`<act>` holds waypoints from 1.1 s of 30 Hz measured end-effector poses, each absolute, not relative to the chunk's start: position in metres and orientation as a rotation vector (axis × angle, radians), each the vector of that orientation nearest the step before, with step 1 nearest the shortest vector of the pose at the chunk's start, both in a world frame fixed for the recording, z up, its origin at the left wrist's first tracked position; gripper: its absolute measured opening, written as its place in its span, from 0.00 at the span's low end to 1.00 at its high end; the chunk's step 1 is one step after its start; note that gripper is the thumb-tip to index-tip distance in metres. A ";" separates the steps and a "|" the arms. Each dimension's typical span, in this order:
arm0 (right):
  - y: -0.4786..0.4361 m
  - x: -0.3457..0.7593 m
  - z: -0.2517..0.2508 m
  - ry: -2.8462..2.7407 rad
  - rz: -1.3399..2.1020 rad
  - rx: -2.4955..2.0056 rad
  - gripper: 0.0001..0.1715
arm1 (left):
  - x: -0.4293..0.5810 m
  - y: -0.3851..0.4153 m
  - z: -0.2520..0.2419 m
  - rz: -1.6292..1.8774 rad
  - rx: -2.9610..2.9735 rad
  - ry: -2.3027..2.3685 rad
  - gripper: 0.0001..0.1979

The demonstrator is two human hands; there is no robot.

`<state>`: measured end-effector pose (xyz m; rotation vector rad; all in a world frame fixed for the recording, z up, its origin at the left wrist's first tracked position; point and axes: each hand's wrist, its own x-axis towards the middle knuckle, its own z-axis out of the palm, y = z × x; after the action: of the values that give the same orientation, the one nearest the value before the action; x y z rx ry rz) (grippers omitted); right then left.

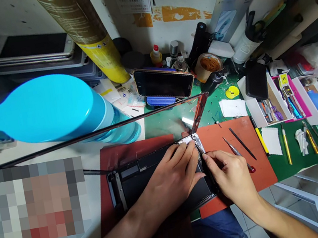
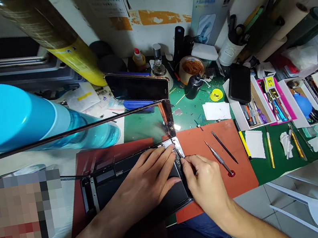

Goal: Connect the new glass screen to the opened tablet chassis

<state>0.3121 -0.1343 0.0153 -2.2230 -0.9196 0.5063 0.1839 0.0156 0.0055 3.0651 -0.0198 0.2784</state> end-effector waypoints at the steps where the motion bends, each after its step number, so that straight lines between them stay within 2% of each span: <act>1: -0.134 0.312 0.015 -0.925 0.501 -2.222 0.16 | 0.185 0.016 0.005 0.269 3.051 -0.022 0.30; 20: -0.138 0.306 0.015 -0.885 0.498 -2.231 0.15 | 0.189 0.015 0.005 0.184 3.082 -0.015 0.33; 28: -0.166 0.304 0.029 -0.801 0.489 -2.225 0.16 | 0.190 0.015 0.005 0.182 3.078 0.002 0.33; 33: -0.194 0.315 0.037 -0.673 0.297 -2.290 0.16 | 0.188 0.015 0.002 0.219 3.074 -0.010 0.32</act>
<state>0.3153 -0.1943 0.0373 -2.2903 -0.6727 0.2968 0.1881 0.0148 0.0016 3.0735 -0.0098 0.2191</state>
